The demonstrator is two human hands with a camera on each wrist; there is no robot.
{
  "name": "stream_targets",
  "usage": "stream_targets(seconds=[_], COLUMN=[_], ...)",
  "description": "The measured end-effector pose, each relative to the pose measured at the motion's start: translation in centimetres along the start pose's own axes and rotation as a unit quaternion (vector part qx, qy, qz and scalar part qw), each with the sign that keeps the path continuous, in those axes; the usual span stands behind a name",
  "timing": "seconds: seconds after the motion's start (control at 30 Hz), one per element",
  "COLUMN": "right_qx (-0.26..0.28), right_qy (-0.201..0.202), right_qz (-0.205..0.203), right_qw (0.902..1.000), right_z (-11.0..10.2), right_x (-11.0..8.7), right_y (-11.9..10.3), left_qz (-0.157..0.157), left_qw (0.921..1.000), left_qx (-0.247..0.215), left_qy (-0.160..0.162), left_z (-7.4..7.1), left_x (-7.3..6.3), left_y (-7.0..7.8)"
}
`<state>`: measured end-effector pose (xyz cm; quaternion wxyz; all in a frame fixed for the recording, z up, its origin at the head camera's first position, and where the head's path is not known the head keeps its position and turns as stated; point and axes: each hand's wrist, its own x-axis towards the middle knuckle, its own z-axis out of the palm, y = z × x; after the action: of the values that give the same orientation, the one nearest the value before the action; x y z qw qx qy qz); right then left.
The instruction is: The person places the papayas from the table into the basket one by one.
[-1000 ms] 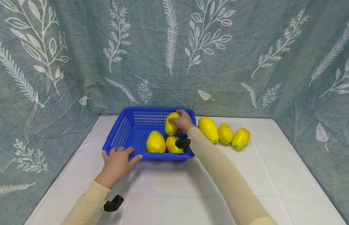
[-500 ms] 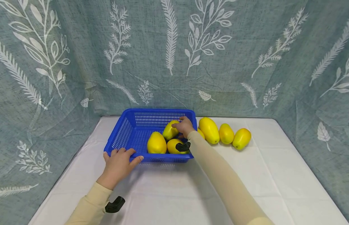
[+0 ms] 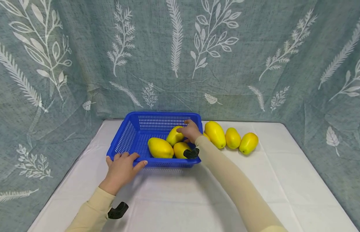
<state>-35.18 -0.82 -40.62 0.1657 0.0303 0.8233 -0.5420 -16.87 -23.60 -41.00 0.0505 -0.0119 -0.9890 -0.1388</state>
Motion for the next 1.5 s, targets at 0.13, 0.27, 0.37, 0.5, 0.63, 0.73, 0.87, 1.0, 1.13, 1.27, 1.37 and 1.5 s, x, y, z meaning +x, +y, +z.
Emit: stream_targets(seconds=[0.13, 0.27, 0.37, 0.5, 0.63, 0.73, 0.87, 1.0, 1.13, 1.27, 1.37, 1.5], right_qx=[-0.028, -0.025, -0.01, 0.005, 0.019, 0.023, 0.003, -0.019, -0.025, -0.021, -0.02, -0.018], right_qy=[-0.042, -0.061, -0.057, -0.044, -0.02, -0.004, 0.014, 0.048, 0.08, 0.102, 0.115, 0.121], right_qz=[-0.046, -0.07, -0.067, -0.061, -0.063, -0.058, -0.035, -0.006, 0.018, 0.038, 0.05, 0.054], right_qw=[0.9977, 0.9953, 0.996, 0.9971, 0.9976, 0.9981, 0.9993, 0.9987, 0.9963, 0.9939, 0.9919, 0.991], right_z=[-1.3, -3.4, -5.7, -9.4, -13.4, -16.4, -19.8, -22.3, -23.8, -24.5, -24.5, -23.9], right_x=[-1.4, -2.6, -3.0, -3.5, -4.0, -4.3, -4.9, -5.6, -5.6, -5.3, -5.0, -4.6], right_y=[-0.7, -2.0, -2.8, -3.1, -2.1, -0.4, 2.7, 5.7, 8.5, 11.0, 12.5, 13.8], left_qz=[-0.002, -0.002, -0.003, -0.003, 0.0, 0.002, 0.006, 0.013, 0.015, 0.017, 0.016, 0.015], left_qw=[1.0, 1.0, 1.0, 1.0, 1.0, 0.9999, 0.9998, 0.9993, 0.999, 0.9993, 0.9995, 0.9995], left_qx=[-0.002, -0.005, -0.007, -0.006, -0.007, -0.007, -0.007, -0.007, -0.008, -0.007, -0.006, -0.007], left_qy=[0.001, 0.003, 0.0, 0.001, 0.006, 0.008, 0.016, 0.035, 0.041, 0.033, 0.028, 0.026], left_z=[0.0, 0.0, 0.0, 0.0, 0.1, 0.3, 0.4, 0.3, 0.2, 0.2, 0.3, 0.3], left_x=[-0.1, -0.1, -0.1, -0.2, -0.3, -0.3, -0.4, -0.3, -0.1, 0.0, 0.1, 0.1], left_y=[-0.1, -0.3, -0.4, -0.5, -0.5, -0.4, -0.4, -0.5, -0.5, -0.3, -0.1, 0.0])
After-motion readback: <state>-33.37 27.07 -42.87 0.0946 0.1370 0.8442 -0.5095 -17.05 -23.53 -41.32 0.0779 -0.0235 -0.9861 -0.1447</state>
